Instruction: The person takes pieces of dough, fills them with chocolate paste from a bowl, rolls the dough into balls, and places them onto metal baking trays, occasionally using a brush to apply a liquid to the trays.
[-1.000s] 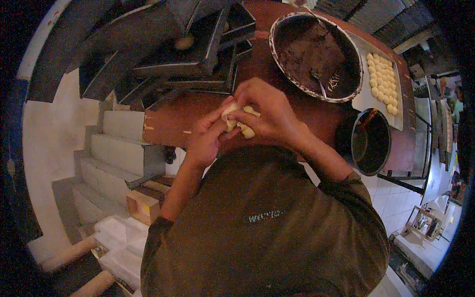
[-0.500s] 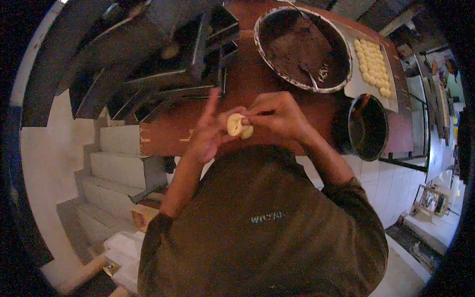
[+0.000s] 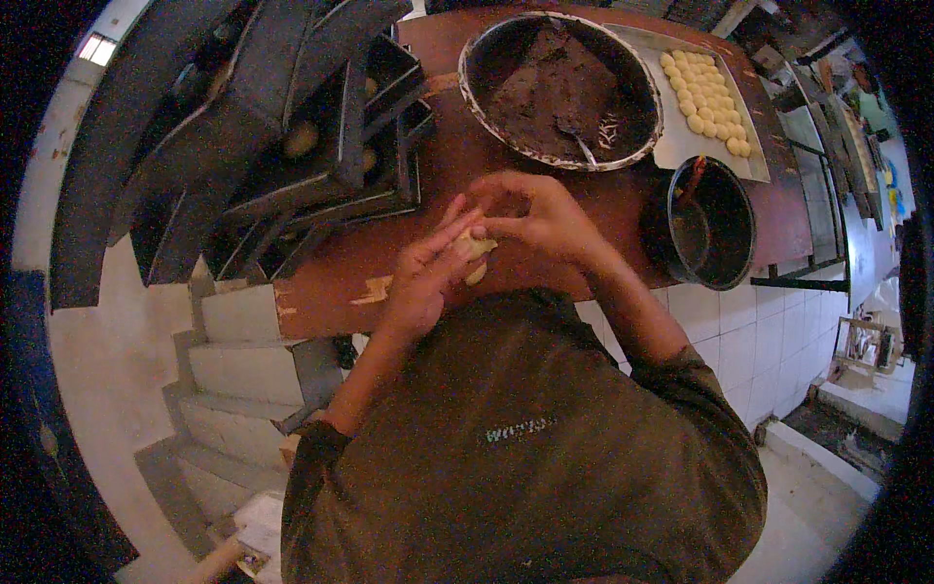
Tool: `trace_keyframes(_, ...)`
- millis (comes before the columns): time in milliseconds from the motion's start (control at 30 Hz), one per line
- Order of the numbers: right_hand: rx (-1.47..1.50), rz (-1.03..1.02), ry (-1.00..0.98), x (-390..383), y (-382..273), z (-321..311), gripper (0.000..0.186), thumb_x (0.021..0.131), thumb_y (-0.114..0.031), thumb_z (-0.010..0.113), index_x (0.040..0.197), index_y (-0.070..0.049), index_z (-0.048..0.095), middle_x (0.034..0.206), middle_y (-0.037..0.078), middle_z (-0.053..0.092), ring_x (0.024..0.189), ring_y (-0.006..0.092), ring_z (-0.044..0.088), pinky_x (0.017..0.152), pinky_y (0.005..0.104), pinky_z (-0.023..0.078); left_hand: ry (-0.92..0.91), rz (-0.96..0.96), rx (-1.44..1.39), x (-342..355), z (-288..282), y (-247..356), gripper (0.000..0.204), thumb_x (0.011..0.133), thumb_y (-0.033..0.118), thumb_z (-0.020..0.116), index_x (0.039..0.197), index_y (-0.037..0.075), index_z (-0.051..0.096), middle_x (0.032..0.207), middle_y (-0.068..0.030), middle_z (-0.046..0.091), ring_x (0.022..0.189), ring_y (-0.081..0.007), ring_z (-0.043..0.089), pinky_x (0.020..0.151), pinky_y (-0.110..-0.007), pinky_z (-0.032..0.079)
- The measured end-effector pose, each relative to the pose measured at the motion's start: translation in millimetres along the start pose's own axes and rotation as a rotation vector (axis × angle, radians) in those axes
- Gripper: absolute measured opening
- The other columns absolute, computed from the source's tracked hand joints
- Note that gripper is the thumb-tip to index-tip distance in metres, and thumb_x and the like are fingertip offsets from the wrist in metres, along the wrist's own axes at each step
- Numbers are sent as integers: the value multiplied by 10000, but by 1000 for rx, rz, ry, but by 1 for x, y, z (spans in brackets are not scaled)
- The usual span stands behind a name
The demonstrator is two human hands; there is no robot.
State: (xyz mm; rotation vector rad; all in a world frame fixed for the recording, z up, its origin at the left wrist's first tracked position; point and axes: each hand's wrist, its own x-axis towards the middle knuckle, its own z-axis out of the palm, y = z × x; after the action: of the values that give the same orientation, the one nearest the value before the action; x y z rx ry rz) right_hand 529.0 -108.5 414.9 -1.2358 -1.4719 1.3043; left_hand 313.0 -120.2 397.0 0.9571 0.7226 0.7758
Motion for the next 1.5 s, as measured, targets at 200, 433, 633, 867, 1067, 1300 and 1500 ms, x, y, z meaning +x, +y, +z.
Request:
trace_keyframes(200,-174,-171,143,-10,41,29,248,811,-152,826,1015,-18,782,929,112,750,858,169,707,753,294,545,302,-54,-102,5,-13,-33,514,1009,172,618,1476,17,473,1457,-154,541,1245,-229,602,1048,-394,520)
trace_keyframes(433,-299,-171,58,-6,32,22,211,779,-85,829,977,-23,792,943,129,751,869,222,726,744,297,556,257,-161,-207,0,-15,-38,498,949,136,701,1397,2,530,1288,-137,633,1105,-187,659,933,-315,570)
trace_keyframes(633,-159,-459,179,-16,7,17,319,786,-9,789,1103,-8,760,1021,161,755,939,262,736,807,302,580,347,211,43,4,18,-28,483,918,137,742,1344,1,560,1253,-110,641,1098,-181,641,920,-319,568)
trace_keyframes(867,-16,-165,130,-30,17,20,268,826,-55,763,1088,1,761,1014,167,754,870,297,741,792,361,599,223,175,100,24,46,-3,378,935,248,759,1209,21,630,1164,-92,684,1045,-151,646,863,-306,546)
trace_keyframes(1067,-519,-523,158,-50,-49,26,474,807,-108,768,1256,-37,632,1262,181,652,1105,366,662,890,396,568,172,350,764,37,-16,-69,228,902,191,767,1061,50,685,1008,-128,714,987,-226,678,860,-372,536)
trace_keyframes(1300,-1094,-278,-36,-81,154,-42,212,874,-233,688,940,-37,640,951,210,624,851,417,590,761,527,488,335,-68,952,-11,-122,-108,531,900,229,749,1353,25,562,1339,-225,602,1210,-363,605,1027,-431,486)
trace_keyframes(1500,-1210,-119,441,6,253,-34,317,929,-330,608,943,-16,653,907,245,626,863,434,591,796,540,483,226,-4,1259,56,-157,-158,380,950,281,673,1194,-9,656,1354,-270,568,1235,-441,555,1053,-506,449)
